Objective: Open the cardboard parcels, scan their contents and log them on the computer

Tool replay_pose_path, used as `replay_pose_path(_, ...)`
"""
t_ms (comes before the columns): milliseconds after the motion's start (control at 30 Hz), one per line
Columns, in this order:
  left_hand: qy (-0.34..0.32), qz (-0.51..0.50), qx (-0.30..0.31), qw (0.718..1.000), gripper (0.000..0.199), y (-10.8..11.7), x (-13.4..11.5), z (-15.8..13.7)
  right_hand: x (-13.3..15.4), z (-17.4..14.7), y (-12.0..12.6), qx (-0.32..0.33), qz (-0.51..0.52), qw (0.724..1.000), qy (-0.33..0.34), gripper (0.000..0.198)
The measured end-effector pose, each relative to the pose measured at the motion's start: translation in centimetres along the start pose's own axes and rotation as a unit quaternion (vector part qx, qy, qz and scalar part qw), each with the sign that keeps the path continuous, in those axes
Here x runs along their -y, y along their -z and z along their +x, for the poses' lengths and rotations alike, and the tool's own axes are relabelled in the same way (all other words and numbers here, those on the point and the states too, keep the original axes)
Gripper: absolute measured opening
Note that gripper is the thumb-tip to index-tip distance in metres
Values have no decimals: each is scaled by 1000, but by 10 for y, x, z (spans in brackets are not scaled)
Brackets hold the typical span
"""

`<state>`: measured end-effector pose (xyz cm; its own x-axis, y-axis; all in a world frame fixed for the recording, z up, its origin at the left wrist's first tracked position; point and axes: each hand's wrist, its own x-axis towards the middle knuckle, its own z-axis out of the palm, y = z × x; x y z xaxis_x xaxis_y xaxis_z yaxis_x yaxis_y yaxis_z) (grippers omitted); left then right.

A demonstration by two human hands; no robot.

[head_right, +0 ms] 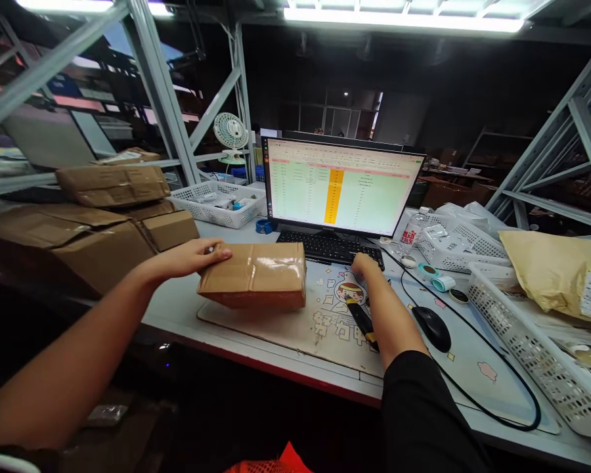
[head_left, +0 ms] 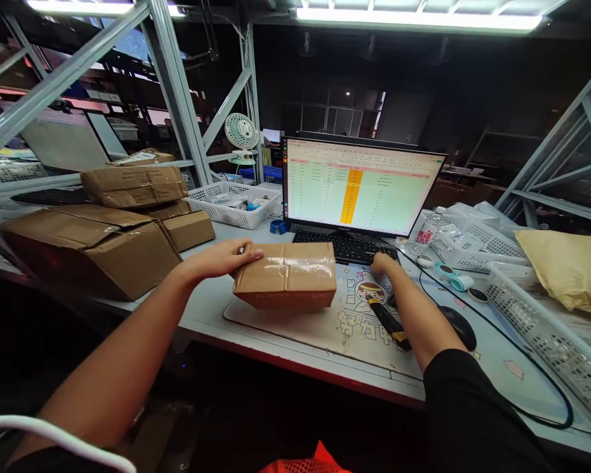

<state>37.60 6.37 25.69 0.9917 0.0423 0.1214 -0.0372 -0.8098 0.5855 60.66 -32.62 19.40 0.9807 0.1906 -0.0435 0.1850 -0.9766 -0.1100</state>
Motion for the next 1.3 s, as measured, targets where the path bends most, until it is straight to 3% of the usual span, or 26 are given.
replay_pose_path(100, 38, -32, 28, 998, 73, -13, 7, 19, 5, -23, 7, 7, -13, 1000, 21, 42)
replay_pose_path(233, 37, -14, -26, 999, 68, -26, 17, 41, 12, -69, 2, 9, -32, 998, 60, 40)
replay_pose_path(333, 21, -74, -73, 994, 66, -34, 18, 48, 10, -114, -23, 22, -49, 995, 84, 33)
replay_pose_path(500, 54, -256, -70, 963, 65, -54, 10, 57, -1, -160, -66, 10, -40, 997, 57, 50)
replay_pose_path(600, 95, -374, -54, 921, 58, -64, 11, 63, 0, -154, -69, -4, 9, 998, 55, 51)
replay_pose_path(700, 114, -458, -55, 880, 48, -69, 15, 65, 10, -131, -52, -2, 85, 994, 70, 49)
replay_pose_path(767, 114, -477, -61, 869, 43, -70, 16, 64, 23, -114, -35, -8, 198, 977, 76, 49)
replay_pose_path(900, 113, -480, -71, 867, 41, -71, 16, 63, 49, -89, -9, -27, 420, 901, 102, 33)
replay_pose_path(1067, 115, -470, -94, 870, 41, -76, 20, 66, 63, -87, 3, 0, 411, 900, 144, 28)
replay_pose_path(1300, 129, -398, -175, 891, 36, -82, 24, 74, 57, -115, 0, 22, 427, 888, 168, 30)
